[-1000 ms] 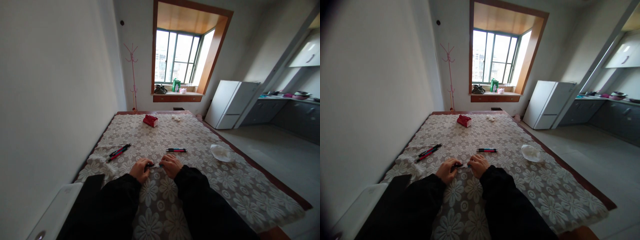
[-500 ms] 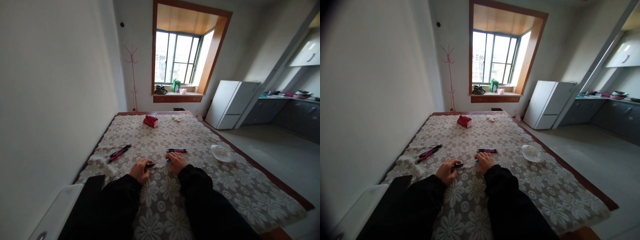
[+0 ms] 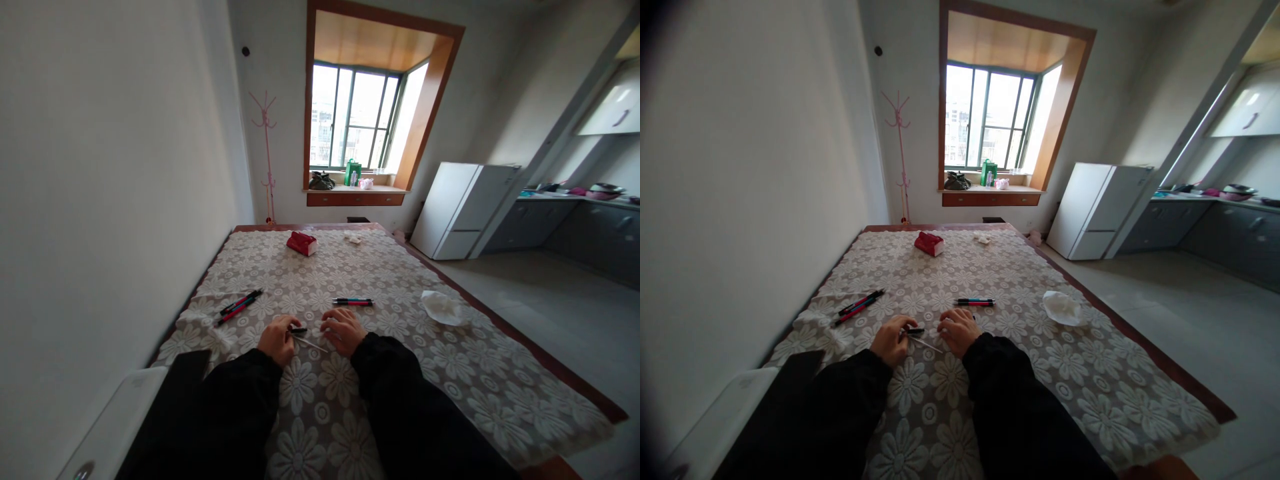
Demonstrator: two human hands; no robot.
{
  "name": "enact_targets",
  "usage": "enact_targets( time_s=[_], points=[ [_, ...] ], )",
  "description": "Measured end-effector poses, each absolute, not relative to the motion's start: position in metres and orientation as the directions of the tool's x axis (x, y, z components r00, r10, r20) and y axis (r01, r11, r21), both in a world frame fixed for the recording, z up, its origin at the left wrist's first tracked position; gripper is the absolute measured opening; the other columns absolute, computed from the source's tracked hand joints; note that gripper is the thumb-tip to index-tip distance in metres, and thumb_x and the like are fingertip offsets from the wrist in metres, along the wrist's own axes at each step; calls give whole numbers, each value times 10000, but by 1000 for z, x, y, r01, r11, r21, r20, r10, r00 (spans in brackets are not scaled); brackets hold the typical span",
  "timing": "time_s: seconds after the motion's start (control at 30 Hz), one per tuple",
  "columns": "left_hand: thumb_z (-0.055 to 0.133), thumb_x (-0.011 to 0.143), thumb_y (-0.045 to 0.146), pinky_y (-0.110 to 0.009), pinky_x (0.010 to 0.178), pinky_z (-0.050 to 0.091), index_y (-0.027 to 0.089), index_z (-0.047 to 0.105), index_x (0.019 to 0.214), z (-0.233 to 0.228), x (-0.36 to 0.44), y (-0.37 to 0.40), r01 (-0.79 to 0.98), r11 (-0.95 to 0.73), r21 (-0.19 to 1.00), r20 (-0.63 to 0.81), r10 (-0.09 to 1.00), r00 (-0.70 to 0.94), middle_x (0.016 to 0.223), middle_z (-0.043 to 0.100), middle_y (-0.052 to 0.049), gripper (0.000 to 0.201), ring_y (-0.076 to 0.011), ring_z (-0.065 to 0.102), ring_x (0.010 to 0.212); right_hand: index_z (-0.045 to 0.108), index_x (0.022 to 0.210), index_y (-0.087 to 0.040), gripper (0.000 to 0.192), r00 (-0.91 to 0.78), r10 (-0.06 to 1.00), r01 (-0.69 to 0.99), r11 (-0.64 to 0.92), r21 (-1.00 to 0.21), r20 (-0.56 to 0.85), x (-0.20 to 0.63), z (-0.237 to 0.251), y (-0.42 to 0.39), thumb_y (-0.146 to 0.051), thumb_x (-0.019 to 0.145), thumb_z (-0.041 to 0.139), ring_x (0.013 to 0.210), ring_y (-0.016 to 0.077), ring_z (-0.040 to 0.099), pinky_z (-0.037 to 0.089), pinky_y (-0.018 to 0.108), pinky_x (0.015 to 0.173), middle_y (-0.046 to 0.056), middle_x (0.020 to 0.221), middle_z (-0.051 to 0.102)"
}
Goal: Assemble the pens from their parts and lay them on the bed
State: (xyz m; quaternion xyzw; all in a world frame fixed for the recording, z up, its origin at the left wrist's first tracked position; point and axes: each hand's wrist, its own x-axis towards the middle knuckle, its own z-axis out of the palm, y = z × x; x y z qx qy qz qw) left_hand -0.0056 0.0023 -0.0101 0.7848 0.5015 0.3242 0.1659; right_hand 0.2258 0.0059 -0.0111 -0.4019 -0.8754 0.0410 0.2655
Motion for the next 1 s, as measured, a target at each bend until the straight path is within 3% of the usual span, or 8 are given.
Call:
enact_targets(
  time_s=[0.2,0.4,0.53,0.63,0.77,1.0],
  points=[
    [416,627,-41,-293,842,435,203,614,869,-8,-10,4,744,-386,546,335,914,229,942,633,-41,397,-183,568,916,647,940,-273,150,-558,706,660,696,-283,436,226,-13,7,-198,819,600,1064,225,508,344,403,953,25,1108,604],
    [431,614,-45,-306,866,409,212,618,827,-2,-9,1,794,-341,504,281,934,223,973,640,-31,382,-191,548,969,640,836,-242,88,-506,760,709,636,-306,408,226,-14,7,-188,767,654,1047,220,509,349,391,951,20,1079,605],
    [494,591,-14,-350,929,371,237,650,858,6,-4,-6,787,-409,462,320,904,283,1083,633,-23,398,-221,510,1066,638,818,-231,93,-471,792,740,595,-315,388,225,-10,6,-177,748,664,1034,220,513,364,386,933,24,1064,608],
    [601,633,100,-389,946,354,255,670,872,8,-2,-9,760,-475,443,348,873,342,1150,614,-25,293,-254,489,1113,634,811,-230,90,-455,797,745,585,-321,397,225,-9,5,-167,752,658,1034,218,514,367,386,926,21,1063,609],
    [636,711,219,-368,898,381,243,684,799,3,-1,-7,758,-452,471,312,889,335,1068,647,-26,103,-233,528,1042,625,820,-228,94,-424,792,746,581,-327,440,226,-10,6,-158,759,639,1027,218,514,371,384,912,31,1059,604],
    [614,758,216,-337,891,388,226,675,784,-1,-3,-3,744,-435,507,320,896,306,963,660,-25,67,-201,550,984,614,825,-227,103,-489,746,684,649,-333,451,226,-7,4,-162,746,632,1046,213,503,359,375,942,28,1076,591]
  ],
)
